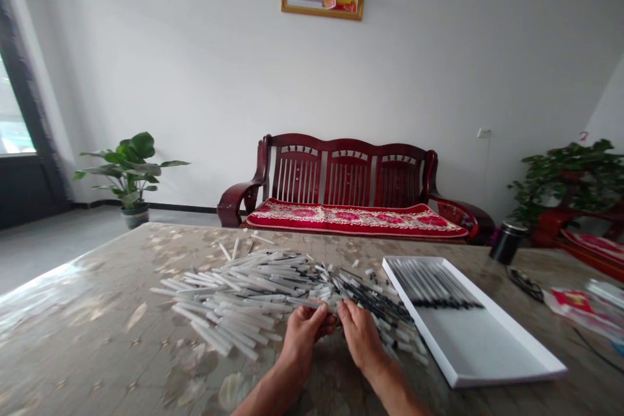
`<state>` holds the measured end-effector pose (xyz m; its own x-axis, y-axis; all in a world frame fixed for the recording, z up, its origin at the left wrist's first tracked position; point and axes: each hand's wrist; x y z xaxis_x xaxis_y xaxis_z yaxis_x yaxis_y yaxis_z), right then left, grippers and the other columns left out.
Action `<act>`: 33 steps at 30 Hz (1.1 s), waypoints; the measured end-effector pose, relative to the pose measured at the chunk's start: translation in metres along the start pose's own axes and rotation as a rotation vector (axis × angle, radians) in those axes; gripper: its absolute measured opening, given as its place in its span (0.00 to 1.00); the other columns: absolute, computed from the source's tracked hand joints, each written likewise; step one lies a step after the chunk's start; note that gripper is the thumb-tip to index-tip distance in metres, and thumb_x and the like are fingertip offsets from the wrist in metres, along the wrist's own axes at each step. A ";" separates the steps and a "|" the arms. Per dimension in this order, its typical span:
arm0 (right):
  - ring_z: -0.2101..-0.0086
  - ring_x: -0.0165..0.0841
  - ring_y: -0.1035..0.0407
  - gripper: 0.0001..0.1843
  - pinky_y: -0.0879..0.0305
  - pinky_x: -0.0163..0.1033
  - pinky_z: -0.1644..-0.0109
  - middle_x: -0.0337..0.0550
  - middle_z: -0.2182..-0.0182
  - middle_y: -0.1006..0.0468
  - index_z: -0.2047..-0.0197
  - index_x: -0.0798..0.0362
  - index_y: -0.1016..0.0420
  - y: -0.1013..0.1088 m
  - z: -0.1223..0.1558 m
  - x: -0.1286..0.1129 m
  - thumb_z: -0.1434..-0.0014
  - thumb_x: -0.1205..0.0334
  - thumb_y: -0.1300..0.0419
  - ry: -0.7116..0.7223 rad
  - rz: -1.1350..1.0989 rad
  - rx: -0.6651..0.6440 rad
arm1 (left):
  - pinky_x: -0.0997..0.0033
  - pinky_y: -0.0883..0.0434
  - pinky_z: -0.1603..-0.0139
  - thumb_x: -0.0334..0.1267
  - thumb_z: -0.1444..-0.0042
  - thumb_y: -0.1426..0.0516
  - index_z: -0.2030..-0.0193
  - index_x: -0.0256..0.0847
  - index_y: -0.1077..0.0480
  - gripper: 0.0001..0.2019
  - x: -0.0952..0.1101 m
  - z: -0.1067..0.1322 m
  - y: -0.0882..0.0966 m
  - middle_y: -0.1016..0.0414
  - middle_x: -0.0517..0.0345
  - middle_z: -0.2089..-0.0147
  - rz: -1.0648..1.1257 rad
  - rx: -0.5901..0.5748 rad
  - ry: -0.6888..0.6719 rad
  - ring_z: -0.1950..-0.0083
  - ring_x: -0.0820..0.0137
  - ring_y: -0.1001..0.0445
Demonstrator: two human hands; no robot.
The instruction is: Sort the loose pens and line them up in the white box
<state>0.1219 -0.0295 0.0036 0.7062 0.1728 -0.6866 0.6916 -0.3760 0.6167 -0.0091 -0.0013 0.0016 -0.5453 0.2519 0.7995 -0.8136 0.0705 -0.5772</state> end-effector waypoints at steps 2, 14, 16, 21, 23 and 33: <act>0.75 0.33 0.31 0.22 0.47 0.35 0.72 0.39 0.77 0.24 0.71 0.49 0.32 0.001 0.001 -0.002 0.33 0.48 0.56 0.017 -0.024 -0.007 | 0.76 0.28 0.73 0.49 0.72 0.26 0.71 0.36 0.26 0.24 0.001 0.001 0.000 0.22 0.58 0.77 0.002 0.005 0.004 0.74 0.72 0.24; 0.75 0.33 0.33 0.22 0.43 0.35 0.72 0.37 0.78 0.27 0.71 0.48 0.33 -0.006 -0.002 0.007 0.34 0.44 0.56 -0.074 -0.209 -0.017 | 0.75 0.28 0.74 0.50 0.73 0.26 0.72 0.36 0.27 0.25 -0.003 0.000 0.000 0.24 0.60 0.78 -0.038 0.025 -0.014 0.76 0.72 0.26; 0.74 0.33 0.32 0.20 0.44 0.34 0.71 0.37 0.76 0.26 0.69 0.49 0.32 -0.003 0.000 0.003 0.34 0.46 0.54 -0.019 -0.168 -0.038 | 0.76 0.28 0.73 0.51 0.72 0.27 0.73 0.35 0.27 0.25 -0.003 -0.001 0.001 0.24 0.58 0.77 -0.042 0.033 -0.004 0.75 0.72 0.25; 0.74 0.32 0.33 0.21 0.44 0.35 0.70 0.38 0.77 0.26 0.72 0.49 0.33 -0.004 0.002 -0.002 0.35 0.47 0.54 -0.004 -0.127 0.001 | 0.75 0.28 0.74 0.50 0.71 0.27 0.71 0.36 0.28 0.25 0.000 -0.001 0.001 0.24 0.59 0.77 -0.058 -0.028 -0.072 0.75 0.72 0.25; 0.74 0.33 0.32 0.24 0.42 0.36 0.70 0.39 0.77 0.26 0.74 0.49 0.32 -0.006 0.000 0.000 0.36 0.43 0.55 -0.055 -0.185 0.018 | 0.75 0.28 0.75 0.50 0.70 0.27 0.72 0.36 0.28 0.24 0.001 -0.001 0.001 0.25 0.60 0.78 -0.087 -0.067 -0.130 0.76 0.72 0.26; 0.82 0.30 0.42 0.31 0.46 0.36 0.78 0.36 0.84 0.36 0.78 0.49 0.35 -0.010 0.001 -0.004 0.41 0.31 0.55 -0.197 -0.428 -0.073 | 0.74 0.30 0.78 0.51 0.64 0.29 0.70 0.37 0.29 0.22 -0.002 -0.005 0.003 0.27 0.62 0.78 -0.152 -0.132 -0.227 0.76 0.70 0.26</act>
<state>0.1122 -0.0274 0.0001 0.3178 0.1193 -0.9406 0.9281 -0.2423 0.2828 -0.0089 0.0032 -0.0028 -0.4625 0.0079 0.8866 -0.8642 0.2193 -0.4528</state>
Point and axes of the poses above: each hand's wrist, its own z-axis away from the middle knuckle, its own y-axis out of the back of the hand, x = y × z
